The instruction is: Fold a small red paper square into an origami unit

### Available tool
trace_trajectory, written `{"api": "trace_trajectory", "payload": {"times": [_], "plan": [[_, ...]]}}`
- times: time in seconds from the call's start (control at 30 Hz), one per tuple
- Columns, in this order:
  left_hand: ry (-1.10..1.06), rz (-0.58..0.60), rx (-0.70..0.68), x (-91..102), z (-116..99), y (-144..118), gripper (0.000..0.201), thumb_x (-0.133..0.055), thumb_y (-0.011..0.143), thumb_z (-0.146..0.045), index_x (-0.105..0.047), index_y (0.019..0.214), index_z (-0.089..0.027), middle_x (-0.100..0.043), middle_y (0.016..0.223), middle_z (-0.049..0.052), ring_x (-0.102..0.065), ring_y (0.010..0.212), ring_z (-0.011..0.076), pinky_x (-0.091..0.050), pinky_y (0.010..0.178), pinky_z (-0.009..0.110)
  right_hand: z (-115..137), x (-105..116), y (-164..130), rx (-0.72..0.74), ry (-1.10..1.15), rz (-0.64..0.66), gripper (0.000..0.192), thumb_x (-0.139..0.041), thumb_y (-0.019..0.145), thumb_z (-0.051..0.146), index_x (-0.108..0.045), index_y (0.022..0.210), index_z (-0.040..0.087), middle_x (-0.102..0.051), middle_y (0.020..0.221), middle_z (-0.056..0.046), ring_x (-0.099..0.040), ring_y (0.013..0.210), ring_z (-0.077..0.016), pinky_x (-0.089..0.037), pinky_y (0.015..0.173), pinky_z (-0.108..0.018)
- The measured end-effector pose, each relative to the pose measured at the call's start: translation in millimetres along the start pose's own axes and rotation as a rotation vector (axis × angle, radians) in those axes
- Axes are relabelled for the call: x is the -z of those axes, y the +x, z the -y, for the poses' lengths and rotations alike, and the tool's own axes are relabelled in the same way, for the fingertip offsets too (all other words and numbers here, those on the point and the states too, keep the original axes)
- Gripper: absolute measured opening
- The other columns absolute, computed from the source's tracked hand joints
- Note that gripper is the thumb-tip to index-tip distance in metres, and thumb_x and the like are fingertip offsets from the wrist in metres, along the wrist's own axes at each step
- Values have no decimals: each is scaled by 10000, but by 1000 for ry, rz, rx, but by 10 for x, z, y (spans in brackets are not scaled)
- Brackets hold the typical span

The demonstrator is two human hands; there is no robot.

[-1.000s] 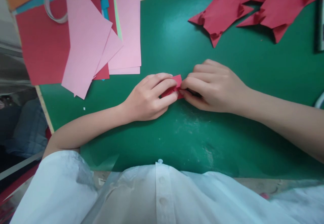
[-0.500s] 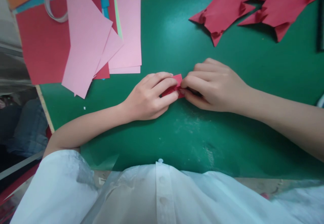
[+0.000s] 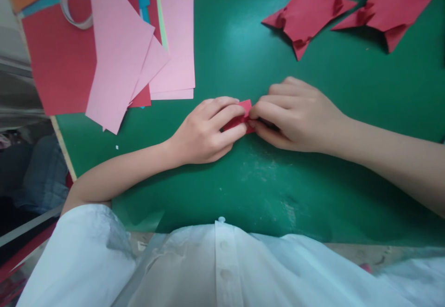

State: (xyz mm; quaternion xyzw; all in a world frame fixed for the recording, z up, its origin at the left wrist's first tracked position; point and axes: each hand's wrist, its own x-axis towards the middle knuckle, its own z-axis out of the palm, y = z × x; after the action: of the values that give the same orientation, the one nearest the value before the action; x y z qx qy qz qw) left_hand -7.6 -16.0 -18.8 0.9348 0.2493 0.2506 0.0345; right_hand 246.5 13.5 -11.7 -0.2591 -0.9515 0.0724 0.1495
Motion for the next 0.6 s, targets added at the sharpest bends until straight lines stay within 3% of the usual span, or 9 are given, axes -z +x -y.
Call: {"api": "trace_trajectory", "payload": {"times": [0.23, 0.47, 0.6], "plan": [[-11, 108, 39, 21, 8, -25, 249, -486, 1050, -251, -648, 1239, -253, -694, 1388, 73, -658, 1336, 278, -609, 1046, 510, -12, 7, -7, -64, 178, 12, 353, -365, 1137, 397, -573, 910, 223, -615, 787, -31, -545, 793, -185, -366, 762, -376], [-54, 149, 75, 37, 2, -22, 252, -494, 1038, -257, -661, 1227, -257, -702, 1395, 80, -653, 1357, 297, -596, 1062, 545, -7, 13, 4, -36, 64, 65, 341, -340, 1120, 365, -598, 945, 226, -638, 792, -45, -550, 798, -208, -358, 752, -386], [-117, 174, 109, 49, 6, -21, 260, -495, 1041, -257, -653, 1247, -267, -688, 1424, 82, -631, 1388, 301, -565, 1106, 566, -3, 16, 4, -7, 38, 27, 337, -340, 1124, 359, -584, 938, 221, -641, 791, -43, -526, 766, -200, -344, 726, -381]]}}
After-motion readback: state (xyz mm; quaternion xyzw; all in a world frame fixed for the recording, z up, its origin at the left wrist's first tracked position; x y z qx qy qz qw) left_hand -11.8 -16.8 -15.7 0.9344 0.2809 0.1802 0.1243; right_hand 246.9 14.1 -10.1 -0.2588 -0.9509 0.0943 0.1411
